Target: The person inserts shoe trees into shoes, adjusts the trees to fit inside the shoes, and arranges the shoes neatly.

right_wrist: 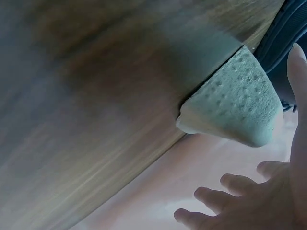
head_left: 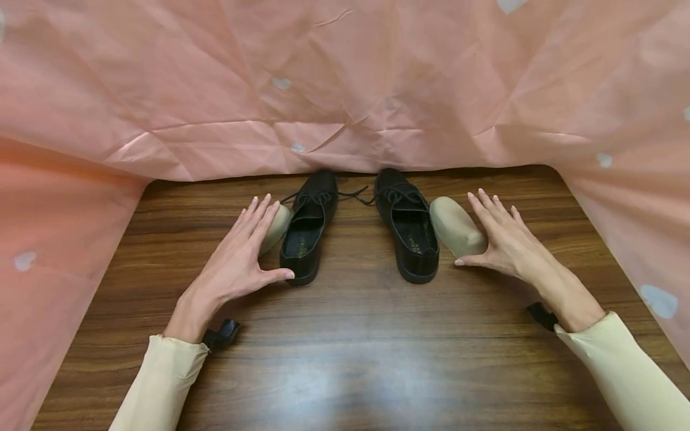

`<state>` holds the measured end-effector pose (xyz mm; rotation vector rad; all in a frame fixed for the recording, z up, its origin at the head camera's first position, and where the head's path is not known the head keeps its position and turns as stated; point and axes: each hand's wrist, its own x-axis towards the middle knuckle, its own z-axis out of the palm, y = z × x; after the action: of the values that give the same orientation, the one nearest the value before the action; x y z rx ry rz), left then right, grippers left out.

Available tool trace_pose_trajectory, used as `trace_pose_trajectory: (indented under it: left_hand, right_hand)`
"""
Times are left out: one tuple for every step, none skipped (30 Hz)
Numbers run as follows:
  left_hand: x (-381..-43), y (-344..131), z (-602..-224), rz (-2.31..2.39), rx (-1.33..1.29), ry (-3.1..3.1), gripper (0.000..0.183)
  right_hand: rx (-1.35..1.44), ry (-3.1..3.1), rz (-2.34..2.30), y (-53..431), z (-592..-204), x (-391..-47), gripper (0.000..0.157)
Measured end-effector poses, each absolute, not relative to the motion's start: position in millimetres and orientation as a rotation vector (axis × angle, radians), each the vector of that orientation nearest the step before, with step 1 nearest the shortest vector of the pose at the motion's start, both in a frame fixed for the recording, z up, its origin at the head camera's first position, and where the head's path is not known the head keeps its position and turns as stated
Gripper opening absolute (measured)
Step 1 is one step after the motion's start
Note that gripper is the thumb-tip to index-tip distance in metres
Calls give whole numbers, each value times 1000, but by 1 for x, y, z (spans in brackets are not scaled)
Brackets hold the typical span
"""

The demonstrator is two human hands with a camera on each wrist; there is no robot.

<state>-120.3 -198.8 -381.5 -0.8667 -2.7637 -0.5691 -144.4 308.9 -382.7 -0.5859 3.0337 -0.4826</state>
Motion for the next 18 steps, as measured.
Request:
trace_pose_trajectory:
  left_hand:
    - [-121,-195,-381,-575,-884,-2757,124]
    - [-122,-192,-381,-581,-898,-2749,123]
    - [-123,-190,-381,-585,-907,-2742,123]
    - [-124,-188,-381,-590,-915,-2733,122]
    - [-125,-186,-381,-594,-920,-2726,122]
    - [-125,-185,-381,-597,-923,-2720,121]
    - [-126,-184,-381,-599,-926,-2716,121]
    - [-127,-183,-381,-598,-929,-2712,121]
    - [-127,-182,-381,-600,-934,-2707,120]
    - [-128,-181,-380,-598,-936,-2703,119]
    - [-129,-180,-380,-599,-937,-2699,119]
    - [-130,-179,-379,-602,-938,-2694,118]
    - [-131,-178,-378,-604,-941,-2689,118]
    - [-132,-176,-377,-608,-945,-2683,117]
    - [-133,-174,-376,-612,-949,-2681,117]
    - [-133,-171,-375,-612,-954,-2680,117]
    - [-134,-168,-374,-613,-964,-2677,117]
    - [-135,-165,-374,-613,-975,-2677,117]
  right_hand:
    - [-591,3031,-484,308,-384,-145,132]
    - [-596,3028,-485,307,-384,-145,132]
    - [-598,3026,-491,307,-385,-145,132]
    - [-601,3024,-494,306,-386,-145,132]
    - [-600,3023,-497,306,-387,-145,132]
    - [-600,3021,-494,306,-387,-146,132]
    - [-599,3018,-493,306,-388,-146,132]
    - [-597,3014,-490,307,-388,-146,133]
    - [-598,3011,-490,306,-388,-146,133]
    - [-599,3007,-495,306,-388,-147,133]
    - [-602,3002,-504,306,-388,-149,132]
    - [-606,2998,-511,305,-387,-150,132]
    - [-609,2990,-525,305,-387,-152,132]
    - [-613,2982,-539,304,-387,-153,132]
    - [-615,2973,-552,304,-386,-155,132]
    - [-613,2964,-566,303,-386,-156,132]
    - [-610,2958,-567,303,-386,-157,132]
    - [-607,2955,-566,303,-386,-157,132]
